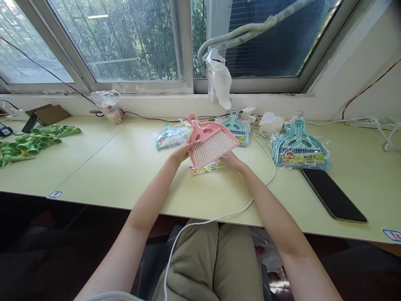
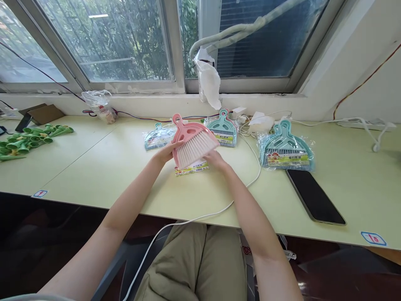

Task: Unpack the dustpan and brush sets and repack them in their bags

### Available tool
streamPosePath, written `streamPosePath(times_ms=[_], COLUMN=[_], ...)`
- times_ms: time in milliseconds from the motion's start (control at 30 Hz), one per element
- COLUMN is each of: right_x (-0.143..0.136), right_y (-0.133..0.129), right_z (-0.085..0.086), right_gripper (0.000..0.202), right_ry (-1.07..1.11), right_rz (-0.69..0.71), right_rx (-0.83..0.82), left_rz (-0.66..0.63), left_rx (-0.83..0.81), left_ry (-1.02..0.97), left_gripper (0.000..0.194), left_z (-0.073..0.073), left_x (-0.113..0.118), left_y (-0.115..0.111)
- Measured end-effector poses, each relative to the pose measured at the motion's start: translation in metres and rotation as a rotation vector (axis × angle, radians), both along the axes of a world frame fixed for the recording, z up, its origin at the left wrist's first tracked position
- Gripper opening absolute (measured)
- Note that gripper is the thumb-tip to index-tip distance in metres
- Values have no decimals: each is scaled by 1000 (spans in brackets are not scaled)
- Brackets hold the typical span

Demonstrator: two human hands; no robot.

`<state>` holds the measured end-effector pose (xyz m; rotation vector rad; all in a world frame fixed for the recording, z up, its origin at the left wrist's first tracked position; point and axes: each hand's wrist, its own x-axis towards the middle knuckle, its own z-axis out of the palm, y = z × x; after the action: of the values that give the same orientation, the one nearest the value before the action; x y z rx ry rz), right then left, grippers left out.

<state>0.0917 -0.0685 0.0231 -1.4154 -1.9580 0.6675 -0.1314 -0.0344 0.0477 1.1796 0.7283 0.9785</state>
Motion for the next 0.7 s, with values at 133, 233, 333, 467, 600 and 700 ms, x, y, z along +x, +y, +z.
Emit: streamPosePath(times_ms=[133, 233, 333, 467, 600, 700], right_x=[-20, -24, -15, 5, 18, 18], right_y=[-3, -2, -1, -3, -7, -10], right_z=[-6, -7, -2, 10, 23, 29], right_gripper=[33, 31, 39, 64, 48, 34], right_ry=[-254, -260, -256, -371, -412, -311], right_rz=[136, 216, 233, 227, 222, 315], right_rx=[32, 41, 32, -79, -176, -198], left_rz=[171, 246, 304, 350, 343, 336], left_rx=[16, 20, 1, -26, -18, -10], left_ry=[-55, -71, -76, -81, -82, -45], left_gripper=[56, 50, 51, 50, 53, 55], left_z=[-13, -24, -29, -30, -31, -31], left_x=[-3, -8, -12, -14, -11, -10], left_y=[13, 24, 30, 33, 31, 30])
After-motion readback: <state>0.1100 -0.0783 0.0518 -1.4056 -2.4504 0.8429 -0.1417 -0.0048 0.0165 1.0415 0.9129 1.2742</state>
